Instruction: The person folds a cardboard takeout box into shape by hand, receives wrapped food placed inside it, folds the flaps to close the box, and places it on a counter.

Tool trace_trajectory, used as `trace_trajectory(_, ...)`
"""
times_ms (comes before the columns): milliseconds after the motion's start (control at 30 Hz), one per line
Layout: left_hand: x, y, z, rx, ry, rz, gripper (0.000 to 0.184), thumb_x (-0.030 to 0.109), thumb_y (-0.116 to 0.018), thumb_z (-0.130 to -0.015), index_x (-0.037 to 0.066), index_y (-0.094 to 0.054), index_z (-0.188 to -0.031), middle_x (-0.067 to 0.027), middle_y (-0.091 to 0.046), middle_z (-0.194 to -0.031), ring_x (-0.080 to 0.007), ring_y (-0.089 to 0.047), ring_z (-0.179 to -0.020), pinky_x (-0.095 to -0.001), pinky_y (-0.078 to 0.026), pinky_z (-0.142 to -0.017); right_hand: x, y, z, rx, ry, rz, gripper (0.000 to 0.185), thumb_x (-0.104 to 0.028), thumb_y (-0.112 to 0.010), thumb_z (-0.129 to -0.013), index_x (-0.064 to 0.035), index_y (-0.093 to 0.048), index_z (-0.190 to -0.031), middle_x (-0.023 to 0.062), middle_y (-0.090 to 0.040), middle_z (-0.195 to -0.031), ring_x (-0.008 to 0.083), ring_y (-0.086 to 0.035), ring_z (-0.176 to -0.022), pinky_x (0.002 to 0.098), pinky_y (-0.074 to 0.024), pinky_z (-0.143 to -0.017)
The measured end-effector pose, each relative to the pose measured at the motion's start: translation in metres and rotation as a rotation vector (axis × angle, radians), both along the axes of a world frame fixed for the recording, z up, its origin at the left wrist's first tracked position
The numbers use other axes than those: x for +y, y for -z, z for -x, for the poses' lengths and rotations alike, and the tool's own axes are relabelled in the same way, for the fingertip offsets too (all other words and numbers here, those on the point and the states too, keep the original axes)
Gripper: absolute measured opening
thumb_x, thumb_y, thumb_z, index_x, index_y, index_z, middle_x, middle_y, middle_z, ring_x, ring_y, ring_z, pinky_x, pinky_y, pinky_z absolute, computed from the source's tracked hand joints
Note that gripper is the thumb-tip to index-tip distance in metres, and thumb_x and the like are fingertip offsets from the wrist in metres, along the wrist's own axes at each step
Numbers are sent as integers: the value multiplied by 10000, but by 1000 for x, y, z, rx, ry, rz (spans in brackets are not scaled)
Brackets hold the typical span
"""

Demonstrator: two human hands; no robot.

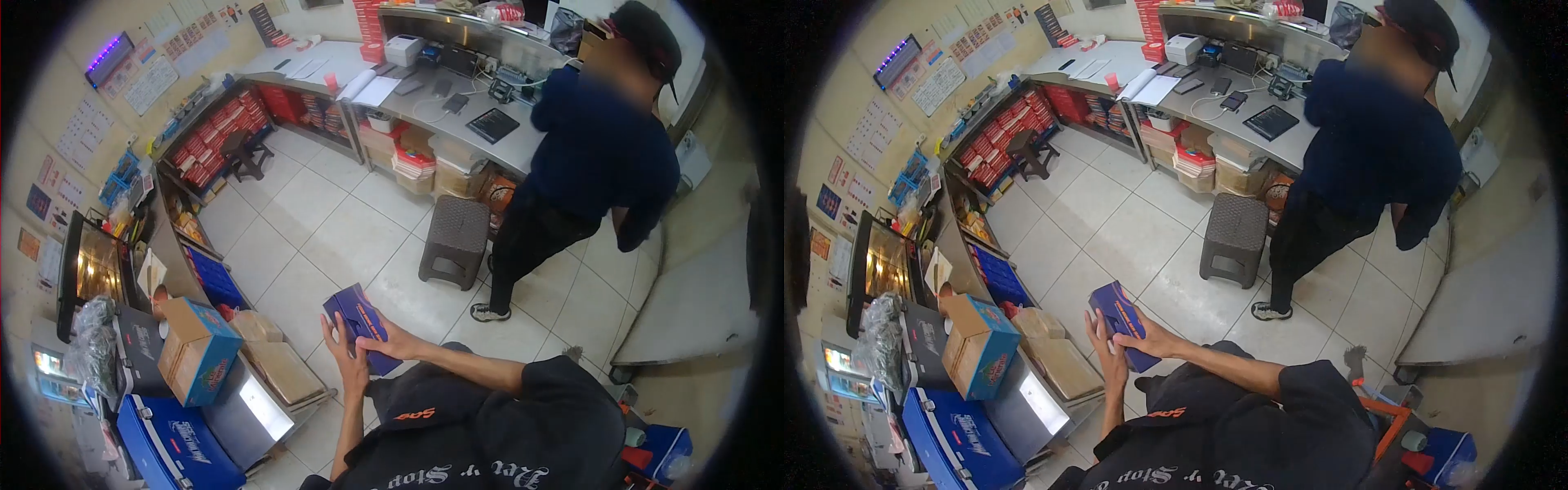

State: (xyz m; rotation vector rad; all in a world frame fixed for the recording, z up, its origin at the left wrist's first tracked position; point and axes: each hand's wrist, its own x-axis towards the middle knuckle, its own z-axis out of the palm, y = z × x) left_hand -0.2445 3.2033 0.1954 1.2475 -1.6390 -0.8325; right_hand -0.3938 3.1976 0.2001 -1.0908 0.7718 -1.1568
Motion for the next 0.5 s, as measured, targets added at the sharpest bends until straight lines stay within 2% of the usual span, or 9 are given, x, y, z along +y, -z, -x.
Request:
trace_trajectory(33,4,4,3,-111,-35,23,713,517,-551,-961,119,-355,-1520,-192,-117,-1618,-379,-202,-1468,-502,-242,-1160,-2,-3,7,94,-71,-16,983,-402,-730,-883,9,-123,-1538,172,-402,-1459,212,-423,-1317,332,-345,-1111)
trace_trajectory(133,9,6,3,-59,-13,-51,664,531,-427,-1011,118,-332,-1522,-191,-84,-1626,-395,-173,-1471,-528,-255,-1148,2,-14,23,240,-217,-18,1126,-388,-798,-817,22,-39,-1541,221,-315,-1505,256,-355,-1381,340,-306,-1141)
trace_trajectory(167,9,14,2,49,-32,-225,722,566,-447,-992,69,-315,-1500,-221,-194,-1581,-392,-270,-1429,-531,-332,-1104,2,-16,27,288,-280,-4,1183,-383,-827,-782,22,-16,-1542,253,-275,-1521,283,-326,-1408,353,-287,-1156)
trace_trajectory(200,11,13,-3,58,-24,-218,722,566,-447,-992,69,-315,-1500,-221,-194,-1581,-392,-270,-1429,-531,-332,-1104,5,-4,25,299,-273,0,1183,-383,-827,-782,22,-16,-1542,253,-275,-1521,283,-326,-1408,353,-287,-1156)
trace_trajectory(267,11,5,-17,434,104,-668,705,471,-578,-966,28,-321,-1451,-207,-406,-1446,-345,-443,-1315,-474,-436,-1029,12,30,17,704,-124,336,1240,-349,-859,-735,23,9,-1539,304,-166,-1550,392,-231,-1454,422,-238,-1185)
trace_trajectory(300,9,9,-19,441,118,-662,705,471,-578,-966,28,-321,-1451,-207,-406,-1446,-345,-443,-1315,-474,-436,-1029,17,25,13,1055,-185,368,1229,-360,-834,-748,27,29,-1534,343,-64,-1561,484,-140,-1457,498,-197,-1194)
trace_trajectory(367,14,22,-22,104,169,-562,650,319,-673,-926,14,-355,-1404,-141,-535,-1289,-266,-560,-1171,-383,-506,-933,28,38,6,946,-189,414,1202,-379,-811,-770,7,26,-1541,345,-30,-1566,496,-123,-1455,513,-191,-1194)
trace_trajectory(467,13,56,-40,304,-40,-522,629,205,-682,-901,28,-355,-1408,-134,-566,-1254,-237,-585,-1130,-343,-511,-910,26,49,11,837,-268,474,1111,-424,-756,-817,-60,-21,-1565,350,-46,-1572,497,-142,-1453,520,-192,-1192)
trace_trajectory(500,11,67,-62,388,-107,-764,665,156,-673,-889,27,-326,-1442,-141,-536,-1302,-231,-572,-1151,-342,-501,-924,23,51,16,794,-324,386,1088,-428,-759,-816,-75,-57,-1569,348,-103,-1564,493,-185,-1443,512,-216,-1183)
